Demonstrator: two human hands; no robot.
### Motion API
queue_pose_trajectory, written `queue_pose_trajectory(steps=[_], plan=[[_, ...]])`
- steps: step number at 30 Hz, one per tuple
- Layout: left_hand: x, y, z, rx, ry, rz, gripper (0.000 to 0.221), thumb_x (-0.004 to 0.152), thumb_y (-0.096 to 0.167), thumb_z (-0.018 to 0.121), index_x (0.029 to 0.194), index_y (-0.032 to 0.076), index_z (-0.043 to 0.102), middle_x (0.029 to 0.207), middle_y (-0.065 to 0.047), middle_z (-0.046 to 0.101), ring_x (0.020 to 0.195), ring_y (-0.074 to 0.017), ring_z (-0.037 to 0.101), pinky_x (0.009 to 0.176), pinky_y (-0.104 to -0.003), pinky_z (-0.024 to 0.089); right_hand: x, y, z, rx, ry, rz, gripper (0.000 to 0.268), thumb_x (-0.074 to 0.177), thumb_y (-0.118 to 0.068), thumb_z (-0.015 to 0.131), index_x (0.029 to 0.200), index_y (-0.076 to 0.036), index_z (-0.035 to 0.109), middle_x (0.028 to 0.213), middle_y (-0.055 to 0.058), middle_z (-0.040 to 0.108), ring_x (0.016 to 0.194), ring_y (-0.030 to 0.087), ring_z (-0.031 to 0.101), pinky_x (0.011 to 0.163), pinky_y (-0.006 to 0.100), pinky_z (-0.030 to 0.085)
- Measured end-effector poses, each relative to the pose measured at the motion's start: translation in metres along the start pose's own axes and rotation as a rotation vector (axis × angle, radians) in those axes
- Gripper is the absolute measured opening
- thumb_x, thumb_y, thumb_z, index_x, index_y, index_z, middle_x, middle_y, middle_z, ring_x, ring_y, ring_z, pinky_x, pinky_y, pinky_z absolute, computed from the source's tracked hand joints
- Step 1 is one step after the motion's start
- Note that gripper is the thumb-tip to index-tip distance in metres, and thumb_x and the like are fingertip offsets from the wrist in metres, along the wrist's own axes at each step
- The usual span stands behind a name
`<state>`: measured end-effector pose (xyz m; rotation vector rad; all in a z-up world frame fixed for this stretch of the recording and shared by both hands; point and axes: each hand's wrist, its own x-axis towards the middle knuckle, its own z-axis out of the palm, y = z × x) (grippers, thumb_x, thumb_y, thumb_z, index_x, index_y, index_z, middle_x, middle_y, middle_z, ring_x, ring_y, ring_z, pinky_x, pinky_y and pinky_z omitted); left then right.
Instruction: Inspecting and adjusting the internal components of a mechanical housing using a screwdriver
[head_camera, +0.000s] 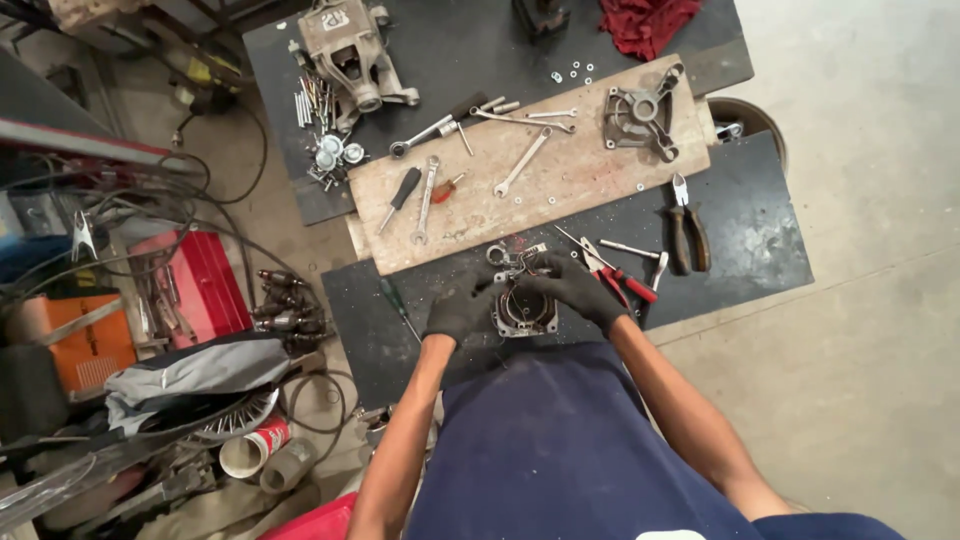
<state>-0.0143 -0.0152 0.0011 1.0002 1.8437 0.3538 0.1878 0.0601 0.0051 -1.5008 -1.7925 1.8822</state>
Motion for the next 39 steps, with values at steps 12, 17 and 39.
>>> queue_pose_trajectory(steps=[12, 17, 39], plan=[[-0.022, 0.024, -0.012, -0.088, -0.287, -0.108, 0.092, 0.087, 0.079, 0.041, 0.153, 0.015, 0.041, 0.158, -0.019, 0.043, 0.148, -0.0353, 0.038, 0.126, -0.046, 0.027, 0.032, 0.057, 0.007, 0.050, 0.113, 0.095, 0.044, 0.090, -0.050, 0.075, 0.083, -0.007, 0.074, 0.065, 0.012, 0.070, 0.076, 0.025, 0.072, 0.078, 0.037, 0.052], [0.019, -0.017, 0.044, -0.246, -0.259, -0.146, 0.077, 0.086, 0.073, 0.059, 0.148, 0.027, 0.050, 0.150, -0.015, 0.052, 0.142, -0.0337, 0.045, 0.121, -0.044, 0.035, 0.031, 0.052, 0.016, 0.173, 0.090, 0.111, 0.038, 0.086, -0.044, 0.083, 0.084, -0.006, 0.078, 0.081, 0.017, 0.074, 0.085, 0.029, 0.072, 0.081, 0.039, 0.053], [0.017, -0.015, 0.036, -0.227, -0.222, -0.111, 0.065, 0.097, 0.071, 0.043, 0.146, 0.030, 0.049, 0.157, -0.009, 0.046, 0.146, -0.0294, 0.040, 0.127, -0.042, 0.028, 0.033, 0.026, 0.012, 0.364, 0.078, 0.321, 0.029, 0.071, -0.019, 0.084, 0.094, -0.004, 0.076, 0.089, 0.011, 0.068, 0.098, 0.023, 0.063, 0.102, 0.039, 0.047]])
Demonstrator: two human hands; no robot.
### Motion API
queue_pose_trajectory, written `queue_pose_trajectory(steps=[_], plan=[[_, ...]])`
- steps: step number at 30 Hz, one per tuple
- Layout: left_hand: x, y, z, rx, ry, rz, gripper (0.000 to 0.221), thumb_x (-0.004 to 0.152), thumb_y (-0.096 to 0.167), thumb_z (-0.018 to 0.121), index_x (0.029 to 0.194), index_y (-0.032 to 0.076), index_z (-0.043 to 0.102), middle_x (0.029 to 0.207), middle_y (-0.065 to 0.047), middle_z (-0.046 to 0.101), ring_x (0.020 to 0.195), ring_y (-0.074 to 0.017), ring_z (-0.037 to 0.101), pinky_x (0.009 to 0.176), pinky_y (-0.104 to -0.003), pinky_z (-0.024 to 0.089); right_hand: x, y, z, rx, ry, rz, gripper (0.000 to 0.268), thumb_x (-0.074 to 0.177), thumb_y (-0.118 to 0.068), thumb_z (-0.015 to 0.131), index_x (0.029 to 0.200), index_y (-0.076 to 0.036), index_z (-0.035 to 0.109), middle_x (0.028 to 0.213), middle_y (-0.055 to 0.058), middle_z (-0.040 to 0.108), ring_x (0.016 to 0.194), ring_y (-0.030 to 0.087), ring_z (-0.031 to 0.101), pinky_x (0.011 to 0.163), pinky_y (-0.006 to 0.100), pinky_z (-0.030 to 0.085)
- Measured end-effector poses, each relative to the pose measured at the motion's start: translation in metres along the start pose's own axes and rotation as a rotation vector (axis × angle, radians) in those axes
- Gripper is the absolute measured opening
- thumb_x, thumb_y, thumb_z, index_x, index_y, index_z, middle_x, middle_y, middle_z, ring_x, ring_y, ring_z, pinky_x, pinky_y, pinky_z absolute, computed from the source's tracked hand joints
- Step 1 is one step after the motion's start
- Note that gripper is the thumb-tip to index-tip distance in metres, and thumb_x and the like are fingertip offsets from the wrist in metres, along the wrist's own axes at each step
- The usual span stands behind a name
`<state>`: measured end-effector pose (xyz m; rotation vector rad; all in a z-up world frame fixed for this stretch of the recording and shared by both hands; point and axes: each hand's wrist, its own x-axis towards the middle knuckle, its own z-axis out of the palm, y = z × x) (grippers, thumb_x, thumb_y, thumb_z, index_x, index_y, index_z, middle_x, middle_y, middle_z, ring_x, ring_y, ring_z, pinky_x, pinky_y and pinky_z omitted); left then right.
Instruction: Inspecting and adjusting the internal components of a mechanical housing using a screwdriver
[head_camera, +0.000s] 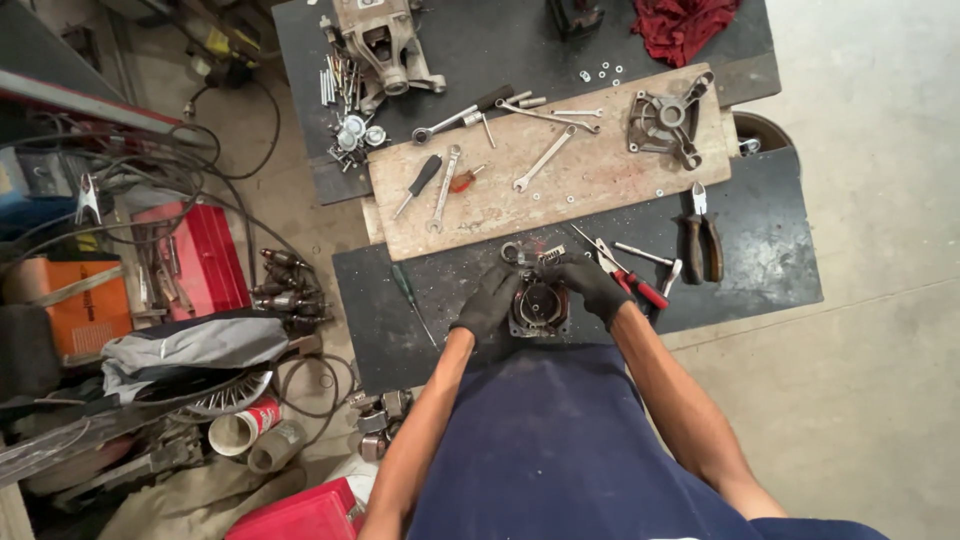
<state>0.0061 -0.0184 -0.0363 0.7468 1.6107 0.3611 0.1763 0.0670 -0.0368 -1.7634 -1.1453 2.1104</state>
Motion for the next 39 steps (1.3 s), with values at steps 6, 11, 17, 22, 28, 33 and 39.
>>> queue_pose_trajectory(steps=[6, 11, 17, 22, 28, 33, 39], plan=[[-0.033, 0.021, -0.003, -0.218, 0.042, 0.037, 0.061, 0.097, 0.056, 0.052, 0.145, 0.018, 0.054, 0.156, -0.016, 0.045, 0.148, -0.0344, 0.037, 0.127, -0.043, 0.026, 0.031, 0.027, -0.007, -0.018, 0.014, -0.003, 0.025, 0.069, -0.014, 0.085, 0.090, -0.003, 0.076, 0.086, 0.012, 0.069, 0.092, 0.023, 0.067, 0.093, 0.038, 0.051], [-0.007, -0.017, -0.004, 0.124, 0.186, 0.123, 0.054, 0.099, 0.055, 0.052, 0.131, 0.013, 0.063, 0.135, -0.019, 0.064, 0.132, -0.0360, 0.055, 0.116, -0.048, 0.042, 0.021, 0.016, -0.008, -0.210, -0.061, -0.111, 0.039, 0.077, -0.037, 0.086, 0.096, -0.003, 0.078, 0.095, 0.019, 0.071, 0.100, 0.032, 0.068, 0.092, 0.046, 0.051], [0.007, -0.033, 0.002, 0.098, 0.218, 0.178, 0.044, 0.094, 0.056, 0.061, 0.121, 0.022, 0.071, 0.124, -0.010, 0.071, 0.124, -0.0319, 0.062, 0.106, -0.045, 0.051, 0.003, 0.013, -0.006, -0.344, 0.003, -0.168, 0.044, 0.077, -0.042, 0.085, 0.098, -0.003, 0.078, 0.092, 0.019, 0.073, 0.098, 0.032, 0.069, 0.088, 0.044, 0.053], [0.018, -0.033, 0.008, 0.162, 0.246, 0.169, 0.043, 0.096, 0.057, 0.059, 0.122, 0.024, 0.070, 0.122, -0.008, 0.072, 0.122, -0.0301, 0.064, 0.106, -0.044, 0.051, 0.004, 0.008, -0.006, -0.387, -0.006, -0.183, 0.035, 0.082, -0.039, 0.077, 0.094, -0.007, 0.080, 0.092, 0.017, 0.075, 0.100, 0.033, 0.070, 0.088, 0.045, 0.053], [0.003, -0.011, 0.007, 0.114, 0.306, 0.111, 0.044, 0.097, 0.052, 0.059, 0.122, 0.019, 0.071, 0.122, -0.012, 0.072, 0.121, -0.0318, 0.064, 0.105, -0.045, 0.051, -0.009, -0.006, -0.006, -0.318, -0.007, -0.174, 0.036, 0.084, -0.037, 0.072, 0.094, -0.003, 0.079, 0.096, 0.021, 0.073, 0.104, 0.035, 0.067, 0.093, 0.048, 0.050], [-0.016, 0.002, -0.011, 0.109, 0.239, 0.134, 0.053, 0.093, 0.058, 0.061, 0.123, 0.015, 0.070, 0.126, -0.015, 0.070, 0.125, -0.0344, 0.062, 0.110, -0.046, 0.048, 0.002, 0.002, -0.010, -0.365, 0.008, -0.192, 0.040, 0.083, -0.042, 0.074, 0.095, -0.005, 0.080, 0.095, 0.019, 0.074, 0.101, 0.035, 0.068, 0.090, 0.048, 0.051], [0.028, -0.018, -0.008, 0.226, 0.217, 0.214, 0.039, 0.095, 0.052, 0.062, 0.123, 0.027, 0.072, 0.128, -0.005, 0.070, 0.128, -0.0297, 0.060, 0.111, -0.044, 0.047, -0.030, -0.028, 0.004, -0.374, -0.001, -0.229, 0.038, 0.082, -0.035, 0.078, 0.094, 0.001, 0.078, 0.087, 0.023, 0.075, 0.091, 0.035, 0.073, 0.080, 0.046, 0.056]])
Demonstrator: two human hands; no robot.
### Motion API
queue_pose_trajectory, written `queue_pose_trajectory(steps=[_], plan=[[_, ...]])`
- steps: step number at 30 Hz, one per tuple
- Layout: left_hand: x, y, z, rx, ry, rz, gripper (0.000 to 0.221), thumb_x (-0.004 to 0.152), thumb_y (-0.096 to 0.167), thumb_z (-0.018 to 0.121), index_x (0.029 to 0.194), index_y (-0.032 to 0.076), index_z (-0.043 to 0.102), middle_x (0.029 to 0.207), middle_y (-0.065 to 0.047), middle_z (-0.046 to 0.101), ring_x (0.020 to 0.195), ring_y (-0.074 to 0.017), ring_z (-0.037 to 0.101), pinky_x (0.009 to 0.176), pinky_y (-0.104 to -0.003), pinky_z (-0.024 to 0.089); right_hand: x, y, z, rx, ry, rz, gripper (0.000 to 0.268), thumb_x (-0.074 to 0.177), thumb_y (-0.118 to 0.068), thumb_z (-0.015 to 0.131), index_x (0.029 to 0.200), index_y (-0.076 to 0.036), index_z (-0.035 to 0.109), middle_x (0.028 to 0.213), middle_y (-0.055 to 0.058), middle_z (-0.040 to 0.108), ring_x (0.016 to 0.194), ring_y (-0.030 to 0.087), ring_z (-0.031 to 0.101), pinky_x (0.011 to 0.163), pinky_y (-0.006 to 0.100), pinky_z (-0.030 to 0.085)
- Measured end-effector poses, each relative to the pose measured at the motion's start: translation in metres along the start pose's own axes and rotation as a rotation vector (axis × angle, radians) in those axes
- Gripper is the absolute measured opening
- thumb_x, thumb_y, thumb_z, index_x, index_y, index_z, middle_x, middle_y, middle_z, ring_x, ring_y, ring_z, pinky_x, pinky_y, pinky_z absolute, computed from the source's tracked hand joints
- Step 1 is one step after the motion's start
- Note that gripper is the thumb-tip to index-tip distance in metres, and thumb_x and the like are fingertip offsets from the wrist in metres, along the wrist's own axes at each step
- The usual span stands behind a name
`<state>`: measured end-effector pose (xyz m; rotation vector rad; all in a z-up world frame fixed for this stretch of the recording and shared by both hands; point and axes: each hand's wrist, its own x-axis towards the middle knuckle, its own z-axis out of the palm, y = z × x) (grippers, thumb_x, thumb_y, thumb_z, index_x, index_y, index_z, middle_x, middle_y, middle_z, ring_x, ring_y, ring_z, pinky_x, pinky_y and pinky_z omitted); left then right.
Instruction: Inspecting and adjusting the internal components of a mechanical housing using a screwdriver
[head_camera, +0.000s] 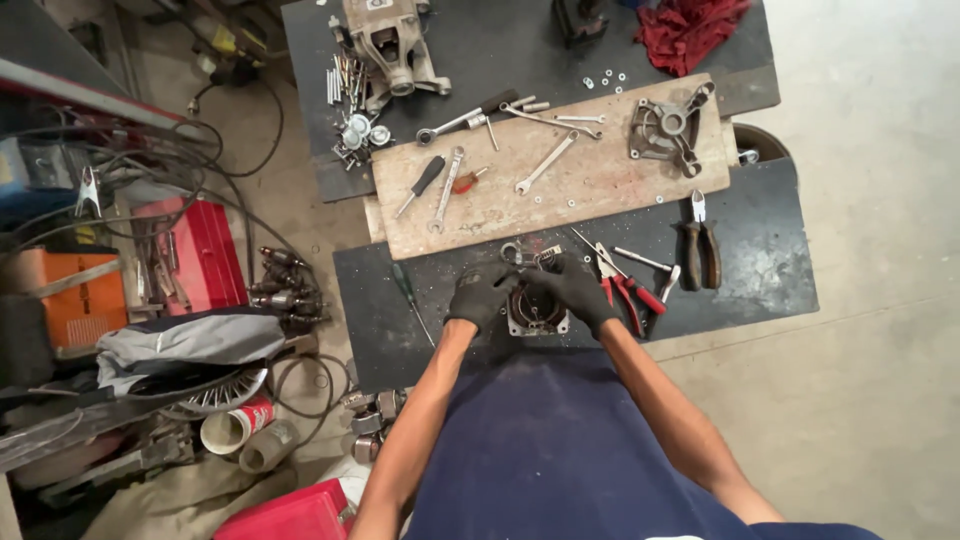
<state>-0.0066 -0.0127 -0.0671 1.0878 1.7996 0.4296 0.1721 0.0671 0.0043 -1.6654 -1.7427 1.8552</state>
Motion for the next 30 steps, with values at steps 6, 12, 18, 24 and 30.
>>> queue_pose_trajectory(steps=[6, 12, 18, 24, 30], plan=[[-0.023, 0.020, -0.013, -0.015, 0.073, 0.022, 0.038, 0.094, 0.040, 0.063, 0.124, 0.019, 0.073, 0.131, -0.009, 0.070, 0.131, -0.0336, 0.059, 0.114, -0.048, 0.045, 0.032, 0.053, 0.007, -0.087, -0.020, -0.025, 0.037, 0.087, -0.041, 0.078, 0.100, -0.006, 0.079, 0.097, 0.020, 0.075, 0.101, 0.038, 0.070, 0.088, 0.051, 0.054], [-0.023, -0.007, 0.009, -0.043, 0.102, -0.014, 0.036, 0.093, 0.052, 0.061, 0.124, 0.034, 0.071, 0.129, 0.002, 0.070, 0.129, -0.0253, 0.060, 0.112, -0.043, 0.048, -0.023, -0.023, -0.001, 0.064, -0.103, 0.009, 0.035, 0.080, -0.033, 0.080, 0.095, -0.002, 0.079, 0.093, 0.018, 0.073, 0.100, 0.029, 0.066, 0.094, 0.046, 0.048], [-0.016, 0.008, 0.016, 0.091, 0.156, 0.068, 0.043, 0.097, 0.039, 0.055, 0.138, 0.031, 0.063, 0.139, -0.002, 0.066, 0.134, -0.0300, 0.057, 0.115, -0.050, 0.043, -0.042, -0.048, -0.017, 0.356, -0.168, 0.108, 0.030, 0.086, -0.026, 0.077, 0.104, -0.002, 0.073, 0.097, 0.005, 0.071, 0.097, 0.017, 0.063, 0.093, 0.033, 0.045], [-0.006, 0.006, 0.021, 0.039, 0.173, 0.015, 0.037, 0.098, 0.043, 0.053, 0.116, 0.017, 0.073, 0.119, -0.015, 0.072, 0.119, -0.0390, 0.065, 0.103, -0.053, 0.052, 0.013, 0.024, -0.010, 0.473, -0.121, 0.292, 0.037, 0.081, -0.014, 0.082, 0.117, -0.006, 0.074, 0.111, 0.004, 0.071, 0.099, 0.019, 0.064, 0.090, 0.038, 0.050], [-0.007, 0.004, 0.019, 0.081, 0.186, 0.040, 0.035, 0.097, 0.041, 0.052, 0.114, 0.017, 0.073, 0.117, -0.016, 0.072, 0.118, -0.0406, 0.065, 0.101, -0.055, 0.052, -0.002, -0.001, -0.006, 0.519, -0.108, 0.243, 0.041, 0.080, -0.007, 0.077, 0.120, -0.002, 0.071, 0.110, 0.007, 0.069, 0.098, 0.021, 0.065, 0.088, 0.039, 0.053]])
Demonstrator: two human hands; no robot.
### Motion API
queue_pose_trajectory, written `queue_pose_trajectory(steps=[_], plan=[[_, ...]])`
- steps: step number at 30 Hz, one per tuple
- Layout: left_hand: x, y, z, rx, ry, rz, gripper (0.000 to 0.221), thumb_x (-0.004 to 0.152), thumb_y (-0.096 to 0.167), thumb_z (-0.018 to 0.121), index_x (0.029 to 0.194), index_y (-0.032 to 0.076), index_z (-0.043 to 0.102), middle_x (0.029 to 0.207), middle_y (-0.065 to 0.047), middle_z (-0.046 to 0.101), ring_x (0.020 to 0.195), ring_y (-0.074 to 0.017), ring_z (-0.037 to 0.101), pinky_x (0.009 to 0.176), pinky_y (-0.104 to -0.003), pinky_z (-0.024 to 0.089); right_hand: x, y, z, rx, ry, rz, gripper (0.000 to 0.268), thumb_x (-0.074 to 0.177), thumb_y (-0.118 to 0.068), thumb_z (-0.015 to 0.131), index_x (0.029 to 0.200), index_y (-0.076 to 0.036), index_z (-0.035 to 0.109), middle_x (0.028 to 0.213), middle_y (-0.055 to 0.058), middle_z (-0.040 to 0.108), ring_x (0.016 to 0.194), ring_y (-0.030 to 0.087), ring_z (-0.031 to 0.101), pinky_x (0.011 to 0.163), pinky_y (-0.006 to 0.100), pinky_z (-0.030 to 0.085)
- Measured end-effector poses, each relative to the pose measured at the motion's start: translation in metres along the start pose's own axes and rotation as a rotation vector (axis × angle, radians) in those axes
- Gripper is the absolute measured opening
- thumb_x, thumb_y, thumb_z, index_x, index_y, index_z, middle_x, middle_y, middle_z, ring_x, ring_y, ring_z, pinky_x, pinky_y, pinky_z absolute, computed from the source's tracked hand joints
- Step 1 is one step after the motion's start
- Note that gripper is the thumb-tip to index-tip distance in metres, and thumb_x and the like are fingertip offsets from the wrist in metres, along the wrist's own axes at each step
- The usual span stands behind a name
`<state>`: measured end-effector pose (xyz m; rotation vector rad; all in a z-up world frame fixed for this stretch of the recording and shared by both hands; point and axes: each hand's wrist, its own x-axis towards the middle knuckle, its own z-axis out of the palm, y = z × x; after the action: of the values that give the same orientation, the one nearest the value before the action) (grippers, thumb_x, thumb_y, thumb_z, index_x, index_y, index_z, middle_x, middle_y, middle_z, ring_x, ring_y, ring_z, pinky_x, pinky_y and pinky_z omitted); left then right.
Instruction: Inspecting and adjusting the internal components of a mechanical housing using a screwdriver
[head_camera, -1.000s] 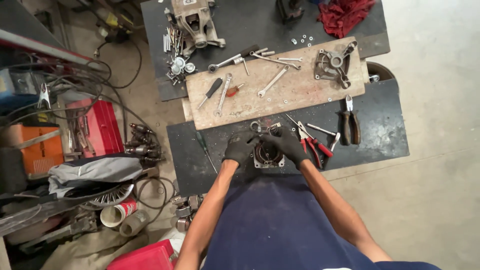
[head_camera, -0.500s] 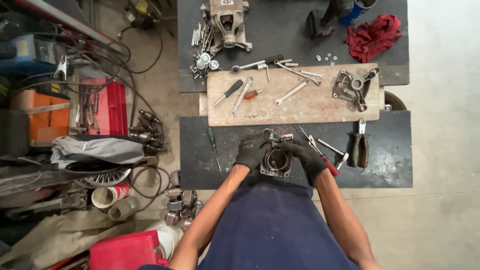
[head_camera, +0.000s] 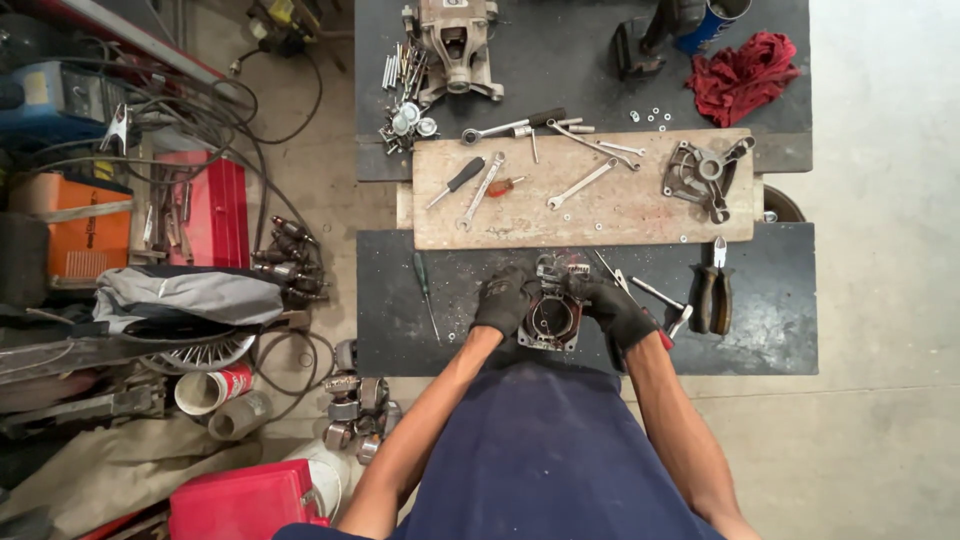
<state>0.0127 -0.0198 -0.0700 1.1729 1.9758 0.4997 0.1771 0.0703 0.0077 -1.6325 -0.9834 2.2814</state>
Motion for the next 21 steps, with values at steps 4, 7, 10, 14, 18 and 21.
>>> queue_pose_trajectory(steps=[4, 7, 10, 14, 18, 21], plan=[[-0.005, 0.012, -0.012, 0.120, -0.002, 0.048, 0.036, 0.097, 0.039, 0.050, 0.111, 0.015, 0.072, 0.110, -0.019, 0.072, 0.114, -0.0424, 0.065, 0.099, -0.055, 0.053, 0.033, 0.027, -0.025, 0.031, 0.015, -0.022, 0.034, 0.081, -0.016, 0.082, 0.113, -0.007, 0.072, 0.096, 0.001, 0.068, 0.092, 0.014, 0.062, 0.086, 0.035, 0.053], [0.000, 0.008, -0.007, 0.190, -0.024, 0.045, 0.034, 0.096, 0.037, 0.050, 0.110, 0.016, 0.072, 0.110, -0.017, 0.073, 0.113, -0.0410, 0.066, 0.099, -0.055, 0.053, 0.004, 0.010, -0.007, 0.050, 0.030, -0.038, 0.031, 0.083, -0.021, 0.082, 0.111, -0.009, 0.073, 0.094, 0.000, 0.069, 0.090, 0.012, 0.062, 0.084, 0.034, 0.054], [0.005, -0.001, -0.005, 0.173, -0.065, 0.028, 0.034, 0.095, 0.039, 0.049, 0.110, 0.019, 0.073, 0.111, -0.015, 0.073, 0.114, -0.0391, 0.067, 0.099, -0.055, 0.053, -0.003, 0.005, -0.004, 0.065, 0.053, -0.042, 0.032, 0.083, -0.024, 0.083, 0.111, -0.011, 0.074, 0.096, 0.001, 0.070, 0.091, 0.014, 0.064, 0.080, 0.036, 0.056], [0.001, 0.002, -0.019, 0.090, -0.147, 0.040, 0.042, 0.099, 0.046, 0.045, 0.120, 0.019, 0.070, 0.126, -0.014, 0.070, 0.125, -0.0379, 0.061, 0.107, -0.054, 0.048, -0.013, 0.001, 0.003, 0.041, 0.069, -0.114, 0.032, 0.087, -0.029, 0.082, 0.111, -0.010, 0.075, 0.097, 0.003, 0.071, 0.094, 0.016, 0.066, 0.084, 0.036, 0.054], [-0.010, 0.001, -0.033, 0.169, -0.175, 0.027, 0.040, 0.096, 0.045, 0.050, 0.122, 0.020, 0.069, 0.129, -0.011, 0.069, 0.128, -0.0353, 0.059, 0.109, -0.054, 0.046, -0.023, -0.011, 0.010, 0.025, 0.070, -0.136, 0.030, 0.085, -0.025, 0.082, 0.110, -0.010, 0.075, 0.096, 0.004, 0.071, 0.095, 0.017, 0.067, 0.086, 0.036, 0.054], [-0.019, 0.005, -0.035, 0.110, -0.172, -0.048, 0.050, 0.094, 0.059, 0.047, 0.121, 0.023, 0.068, 0.130, -0.007, 0.069, 0.128, -0.0324, 0.060, 0.108, -0.053, 0.048, -0.014, -0.010, -0.004, 0.166, 0.107, -0.122, 0.029, 0.087, -0.021, 0.080, 0.110, -0.005, 0.073, 0.099, 0.011, 0.073, 0.097, 0.024, 0.070, 0.088, 0.043, 0.054]])
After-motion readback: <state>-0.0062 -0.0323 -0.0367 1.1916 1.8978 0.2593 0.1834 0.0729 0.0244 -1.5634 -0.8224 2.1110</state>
